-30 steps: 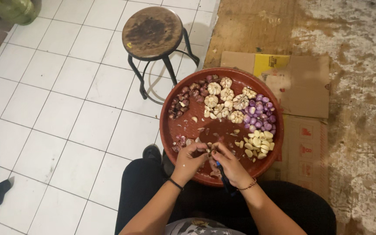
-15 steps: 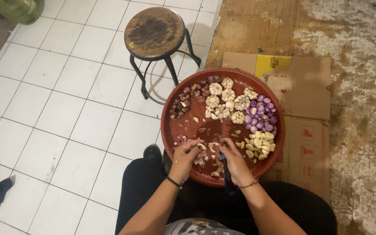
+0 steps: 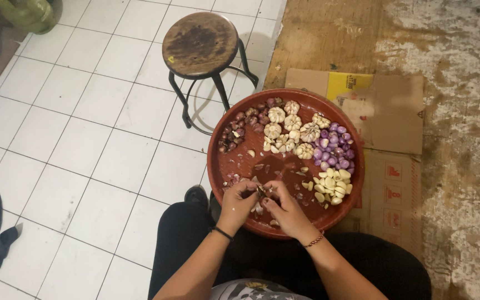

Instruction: The person sits on the floor and peels garlic cloves one by one using a small knife, placing the peeled cloves into a red tray. The tray also contains unpeeled garlic bulbs and shallots. The person continues peeling throughout the clip.

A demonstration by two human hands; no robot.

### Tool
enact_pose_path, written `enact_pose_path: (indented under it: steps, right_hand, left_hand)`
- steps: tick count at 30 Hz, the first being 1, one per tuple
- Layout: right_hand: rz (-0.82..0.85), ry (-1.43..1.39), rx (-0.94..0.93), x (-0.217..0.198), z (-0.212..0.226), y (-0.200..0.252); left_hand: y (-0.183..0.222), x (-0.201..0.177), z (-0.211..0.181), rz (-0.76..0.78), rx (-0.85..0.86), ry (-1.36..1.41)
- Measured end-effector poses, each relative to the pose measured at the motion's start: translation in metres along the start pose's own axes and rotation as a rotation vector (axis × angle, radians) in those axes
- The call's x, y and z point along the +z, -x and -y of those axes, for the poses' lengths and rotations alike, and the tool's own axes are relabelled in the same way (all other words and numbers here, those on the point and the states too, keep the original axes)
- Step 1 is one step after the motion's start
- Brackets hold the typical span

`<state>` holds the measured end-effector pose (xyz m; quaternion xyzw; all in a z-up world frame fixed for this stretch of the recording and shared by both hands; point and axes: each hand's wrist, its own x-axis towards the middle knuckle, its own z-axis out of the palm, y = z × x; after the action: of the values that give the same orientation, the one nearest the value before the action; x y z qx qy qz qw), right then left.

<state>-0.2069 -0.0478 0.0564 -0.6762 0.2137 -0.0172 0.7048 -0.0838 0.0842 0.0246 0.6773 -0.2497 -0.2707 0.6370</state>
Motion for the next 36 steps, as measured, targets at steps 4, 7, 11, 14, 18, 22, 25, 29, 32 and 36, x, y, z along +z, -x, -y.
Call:
enact_pose_path:
  steps: [4,7,11,14,18,22,25,29,32,36]
  right_hand:
    - [-0.009,0.021,-0.069,0.000,-0.001,0.001]
    - [-0.019,-0.009,-0.022,0.001,0.001,0.003]
    - [-0.029,-0.047,0.116,0.001,0.006,0.002]
    - [-0.050,-0.073,0.181,0.002,0.004,0.001]
    - [-0.090,-0.002,0.036,0.001,-0.008,-0.002]
    - [-0.091,-0.067,-0.015,0.000,-0.021,-0.005]
    - [-0.118,-0.038,-0.023,-0.002,-0.025,-0.008]
    - [-0.180,0.009,0.084,-0.002,-0.024,-0.010]
    - [-0.169,-0.059,0.089,-0.004,-0.020,-0.011]
    - [-0.162,0.016,-0.146,-0.001,-0.013,-0.008]
  left_hand:
    - [-0.001,0.003,0.005,-0.013,-0.150,0.151]
    - [-0.002,0.005,0.008,-0.030,-0.178,0.155]
    - [-0.002,0.007,0.011,-0.037,-0.094,0.161]
    - [-0.001,0.006,0.010,-0.052,-0.082,0.098]
    - [-0.001,0.008,0.007,-0.067,-0.179,0.176]
    - [0.000,0.009,0.005,-0.097,-0.180,0.232]
    - [0.000,0.009,0.003,-0.097,-0.167,0.276]
    - [0.000,0.008,0.001,-0.100,-0.142,0.315]
    - [0.001,0.006,0.000,-0.091,-0.190,0.311]
    - [0.000,0.002,0.003,-0.076,-0.245,0.369]
